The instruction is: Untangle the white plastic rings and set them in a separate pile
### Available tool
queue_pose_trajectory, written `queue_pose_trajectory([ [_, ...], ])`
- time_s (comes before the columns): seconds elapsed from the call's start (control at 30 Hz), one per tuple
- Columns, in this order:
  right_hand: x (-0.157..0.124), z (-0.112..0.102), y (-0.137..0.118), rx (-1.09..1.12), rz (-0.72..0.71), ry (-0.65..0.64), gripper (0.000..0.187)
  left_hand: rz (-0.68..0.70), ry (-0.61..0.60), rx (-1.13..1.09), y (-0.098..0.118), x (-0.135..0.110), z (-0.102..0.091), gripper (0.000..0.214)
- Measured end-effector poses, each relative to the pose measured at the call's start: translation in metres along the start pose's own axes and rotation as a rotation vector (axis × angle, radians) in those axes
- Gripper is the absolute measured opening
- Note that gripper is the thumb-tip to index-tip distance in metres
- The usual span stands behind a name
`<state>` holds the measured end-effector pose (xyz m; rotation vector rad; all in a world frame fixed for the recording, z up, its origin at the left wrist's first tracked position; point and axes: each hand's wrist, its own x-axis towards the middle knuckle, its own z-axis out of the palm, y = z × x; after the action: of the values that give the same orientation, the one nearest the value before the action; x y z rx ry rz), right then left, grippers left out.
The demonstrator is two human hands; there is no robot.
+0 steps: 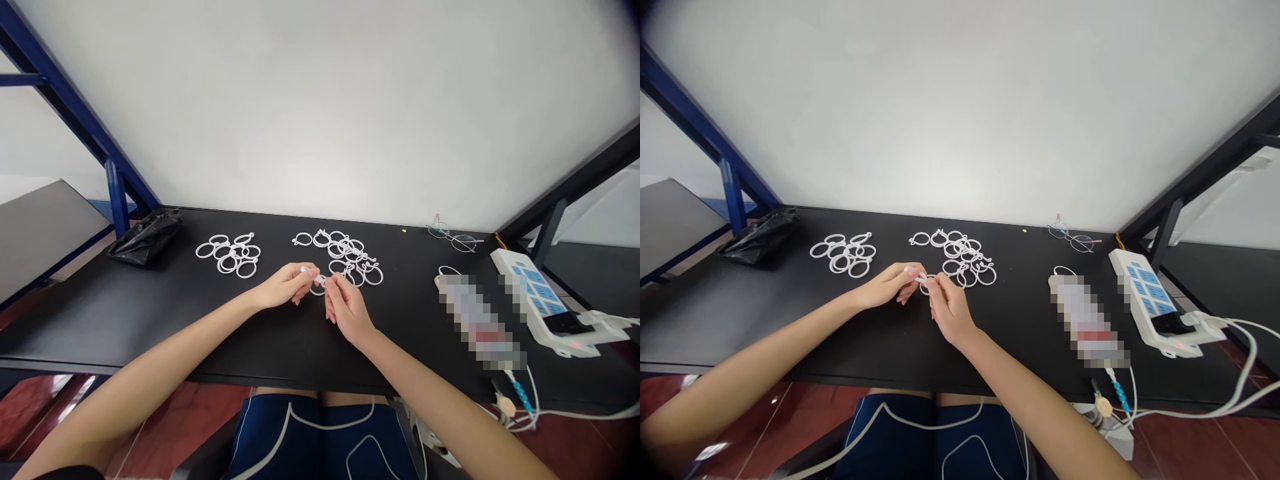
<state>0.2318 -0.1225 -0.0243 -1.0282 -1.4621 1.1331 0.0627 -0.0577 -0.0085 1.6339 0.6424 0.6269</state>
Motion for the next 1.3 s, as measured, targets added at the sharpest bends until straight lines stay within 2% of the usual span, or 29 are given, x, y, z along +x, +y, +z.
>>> queue_pose_trajectory([
  [0.33,0.001,-0.002,0.004,-0.077,-0.035,0.130,0.046,-0.026,-0.189,0.023,0.003,-0.005,0.011,0.044],
  [0.7,0.000,-0.003,0.007,-0.158,-0.112,0.138,0.044,0.035,-0.014,-0.056,0.001,-0.002,0.012,0.051],
  [1.0,-0.001,-0.004,0.007,-0.283,-0.191,0.180,0.042,0.016,-0.084,-0.018,0.000,-0.003,0.008,0.047],
  [1.3,-0.002,-0.004,0.007,-0.331,-0.196,0.194,0.040,0.029,-0.044,0.034,0.000,-0.004,0.010,0.046],
])
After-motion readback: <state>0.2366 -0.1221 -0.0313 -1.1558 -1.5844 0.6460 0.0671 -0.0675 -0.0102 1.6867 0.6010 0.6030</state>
